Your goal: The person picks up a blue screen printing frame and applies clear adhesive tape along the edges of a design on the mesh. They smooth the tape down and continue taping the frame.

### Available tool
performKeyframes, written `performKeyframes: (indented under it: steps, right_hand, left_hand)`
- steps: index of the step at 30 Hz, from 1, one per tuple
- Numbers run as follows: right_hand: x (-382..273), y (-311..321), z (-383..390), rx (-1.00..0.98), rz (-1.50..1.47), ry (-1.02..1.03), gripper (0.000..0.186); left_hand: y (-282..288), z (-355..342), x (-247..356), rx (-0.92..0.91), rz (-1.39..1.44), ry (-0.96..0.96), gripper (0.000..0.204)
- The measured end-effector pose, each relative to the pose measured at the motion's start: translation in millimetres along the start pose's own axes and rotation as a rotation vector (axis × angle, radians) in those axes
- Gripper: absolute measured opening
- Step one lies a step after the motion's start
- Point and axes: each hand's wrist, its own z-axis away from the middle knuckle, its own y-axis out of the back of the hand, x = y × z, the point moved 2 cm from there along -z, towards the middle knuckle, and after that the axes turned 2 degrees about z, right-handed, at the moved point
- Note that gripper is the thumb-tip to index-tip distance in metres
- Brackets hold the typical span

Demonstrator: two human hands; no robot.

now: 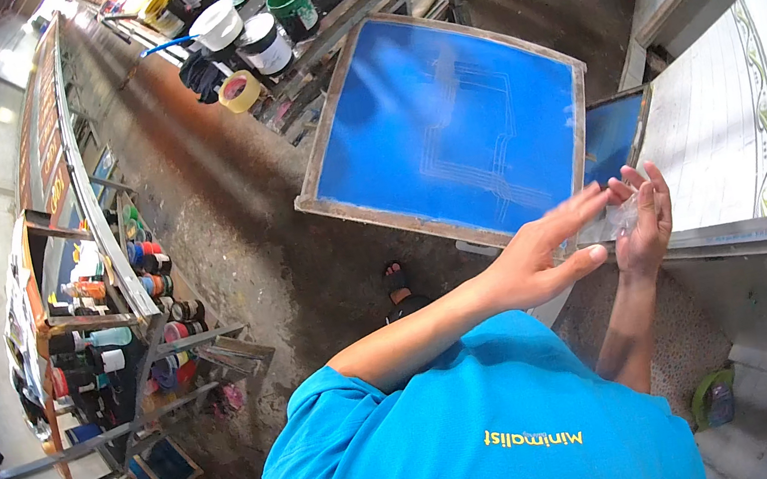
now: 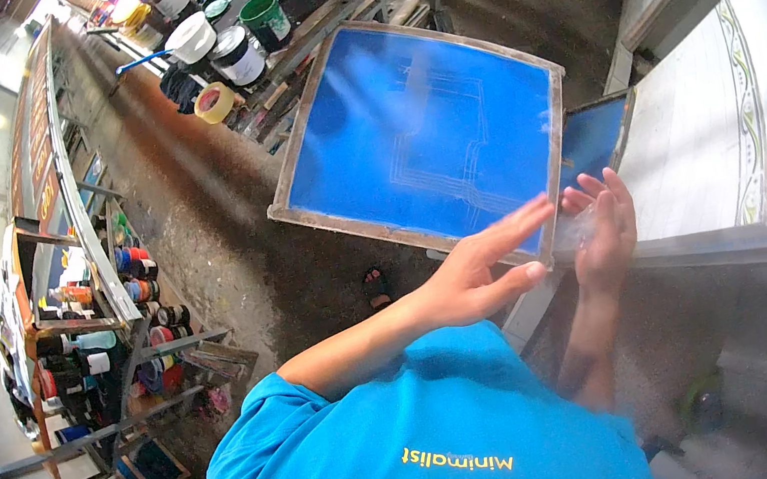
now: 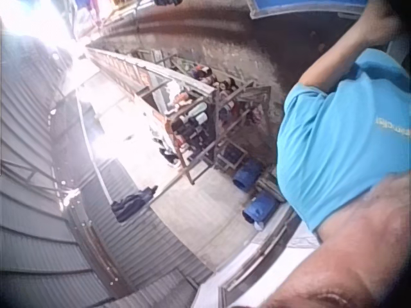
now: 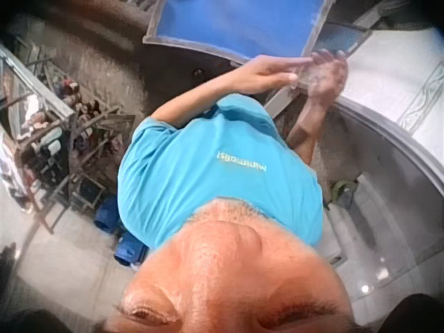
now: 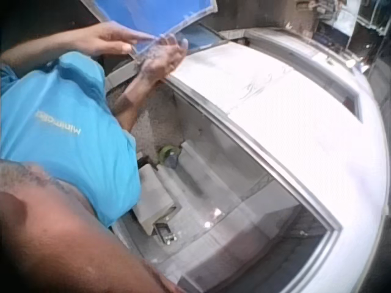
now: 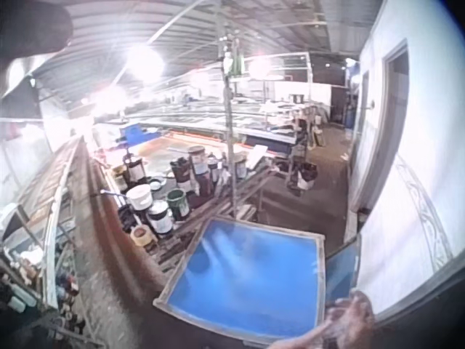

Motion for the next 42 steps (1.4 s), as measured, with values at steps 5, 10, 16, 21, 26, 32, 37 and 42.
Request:
performKeyframes:
  steps: [5, 10, 16, 21, 26, 32, 37, 42]
  right_hand:
    - [-0.5, -81.2, 33.4, -0.169, -0.044, 0.057, 0.074]
    - [-34.0, -109.6, 28.5, -0.228, -0.48, -0.056, 0.115]
    - [-33.4, -137.3, 45.7, -0.309, 0.106, 0.068, 0.1]
    - [-54.7, -133.5, 6.4, -0.296, 0.085, 0.127, 0.102]
    - [-41.6, -144.9, 57.4, -0.479, 0.197, 0.168, 0.104]
    - [-39.0, -122.9, 33.8, -0.416, 0.26, 0.245, 0.102]
    - [-55.1, -115.1, 14.2, -0.33, 0.247, 0.072, 0.104]
    - [-39.9, -119.6, 47.5, -0.443, 0.225, 0.183, 0.108]
  left_hand:
    - [6.9, -31.0, -14.6, 0.374, -0.233, -0.209, 0.059]
    - [-13.5, -25.3, -10.1, 0.297, -0.374, -0.413, 0.061]
    - [5.2, -37.2, -0.7, 0.315, -0.192, -0.314, 0.083]
    - [-23.2, -16.3, 20.9, 0.237, -0.096, -0.425, 0.089]
    - [23.0, -40.2, 19.1, 0.35, -0.024, -0.374, 0.098]
    - [9.3, -49.9, 29.2, 0.267, 0.075, -0.105, 0.113]
    - [-12.8, -35.5, 16.7, 0.119, -0.041, -0.203, 0.112]
    - [4.3, -47.6, 18.6, 0.226, 0.055, -0.046, 0.106]
